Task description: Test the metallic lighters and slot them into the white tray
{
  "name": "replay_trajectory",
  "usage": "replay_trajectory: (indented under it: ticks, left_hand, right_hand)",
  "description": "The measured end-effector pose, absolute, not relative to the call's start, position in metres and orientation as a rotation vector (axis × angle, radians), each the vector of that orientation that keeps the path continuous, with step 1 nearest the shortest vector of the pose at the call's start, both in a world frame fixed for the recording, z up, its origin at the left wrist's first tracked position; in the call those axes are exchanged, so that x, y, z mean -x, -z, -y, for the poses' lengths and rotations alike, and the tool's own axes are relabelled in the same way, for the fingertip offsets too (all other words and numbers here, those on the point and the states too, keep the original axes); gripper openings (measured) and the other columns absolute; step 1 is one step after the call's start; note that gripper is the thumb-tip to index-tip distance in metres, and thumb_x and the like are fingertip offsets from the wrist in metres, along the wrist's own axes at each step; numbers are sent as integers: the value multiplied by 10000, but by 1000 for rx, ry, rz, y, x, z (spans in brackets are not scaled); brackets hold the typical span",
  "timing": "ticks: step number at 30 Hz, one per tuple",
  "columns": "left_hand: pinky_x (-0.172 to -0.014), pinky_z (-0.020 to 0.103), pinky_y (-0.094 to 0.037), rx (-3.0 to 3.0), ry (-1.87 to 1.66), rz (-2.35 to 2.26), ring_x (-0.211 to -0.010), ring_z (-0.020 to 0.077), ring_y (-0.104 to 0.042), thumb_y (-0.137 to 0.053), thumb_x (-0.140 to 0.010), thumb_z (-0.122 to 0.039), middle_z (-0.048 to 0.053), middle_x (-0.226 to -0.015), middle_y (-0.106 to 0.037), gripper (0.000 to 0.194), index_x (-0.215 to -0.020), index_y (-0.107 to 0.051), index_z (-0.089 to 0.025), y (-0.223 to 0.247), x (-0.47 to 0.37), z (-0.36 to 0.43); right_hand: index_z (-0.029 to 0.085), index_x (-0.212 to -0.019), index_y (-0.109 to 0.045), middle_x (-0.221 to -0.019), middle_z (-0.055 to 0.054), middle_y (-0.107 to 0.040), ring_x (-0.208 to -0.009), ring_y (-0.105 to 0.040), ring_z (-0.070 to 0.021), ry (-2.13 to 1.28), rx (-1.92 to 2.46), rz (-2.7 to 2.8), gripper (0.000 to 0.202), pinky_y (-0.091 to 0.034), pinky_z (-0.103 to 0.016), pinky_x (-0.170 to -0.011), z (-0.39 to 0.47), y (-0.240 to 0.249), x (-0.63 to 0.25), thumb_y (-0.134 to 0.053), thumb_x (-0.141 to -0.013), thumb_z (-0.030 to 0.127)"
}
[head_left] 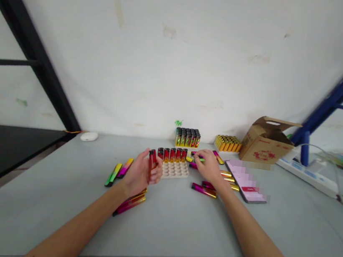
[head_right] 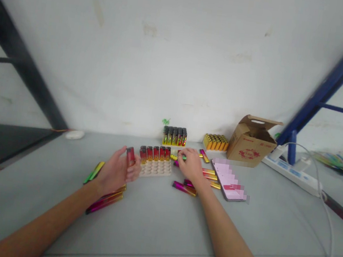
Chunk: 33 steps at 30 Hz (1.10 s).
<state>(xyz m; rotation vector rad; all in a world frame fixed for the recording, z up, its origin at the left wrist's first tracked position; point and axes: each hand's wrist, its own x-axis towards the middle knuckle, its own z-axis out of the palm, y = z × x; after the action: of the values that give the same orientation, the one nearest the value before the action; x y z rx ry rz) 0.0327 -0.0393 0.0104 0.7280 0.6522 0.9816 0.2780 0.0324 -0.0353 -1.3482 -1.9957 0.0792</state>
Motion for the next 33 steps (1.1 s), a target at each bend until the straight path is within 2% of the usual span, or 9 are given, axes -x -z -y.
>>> replay_trajectory:
  ticks: [5,9,17,26,33]
  left_hand:
    - [-371,180,-249,-814,-968,-667,-383,76,-273,-381,-889,-499,-63,-477,-285,443,-597,-453,-174,-3,-30,35]
    - [-375,174,-251,-877,-979,-700,-383,70,-253,-408,-858,-486,-66,-464,-273,418,-572,-411,-181,0,-29,33]
    - [-376,184,-252,-1056,-1016,-801,-364,63,-257,-498,-800,-556,-75,-444,-305,438,-577,-417,-189,6,-34,27]
    - [-402,188,-240,-1105,-1011,-753,-403,69,-242,-468,-773,-420,-62,-472,-313,314,-570,-409,-188,10,-32,28]
    - [-375,156,-220,-937,-1033,-742,-416,70,-226,-452,-810,-392,-65,-503,-293,294,-606,-399,-187,10,-33,31]
  right_hand:
    - [151,-1153,-619,-1154,-123,-628,-1119,-516,-242,-39,1445,2127,332,-366,-359,-989,-30,39,-280,-515,-875,299]
    - [122,-1250,-562,-1256,-156,-578,-1193,-480,-257,-53,1537,2237,419,-341,-366,-1025,-29,42,-280,-496,-898,339]
    - [129,-1189,-604,-1280,-153,-563,-1207,-475,-258,-44,1560,2280,372,-344,-358,-1019,-30,43,-278,-453,-923,341]
    - [131,-1162,-617,-1253,-151,-573,-1202,-484,-261,-38,1576,2284,361,-345,-367,-1022,-27,41,-277,-447,-924,343]
    - [134,-1170,-614,-1256,-150,-572,-1193,-494,-265,-35,1582,2283,367,-344,-376,-1025,-28,42,-277,-441,-923,342]
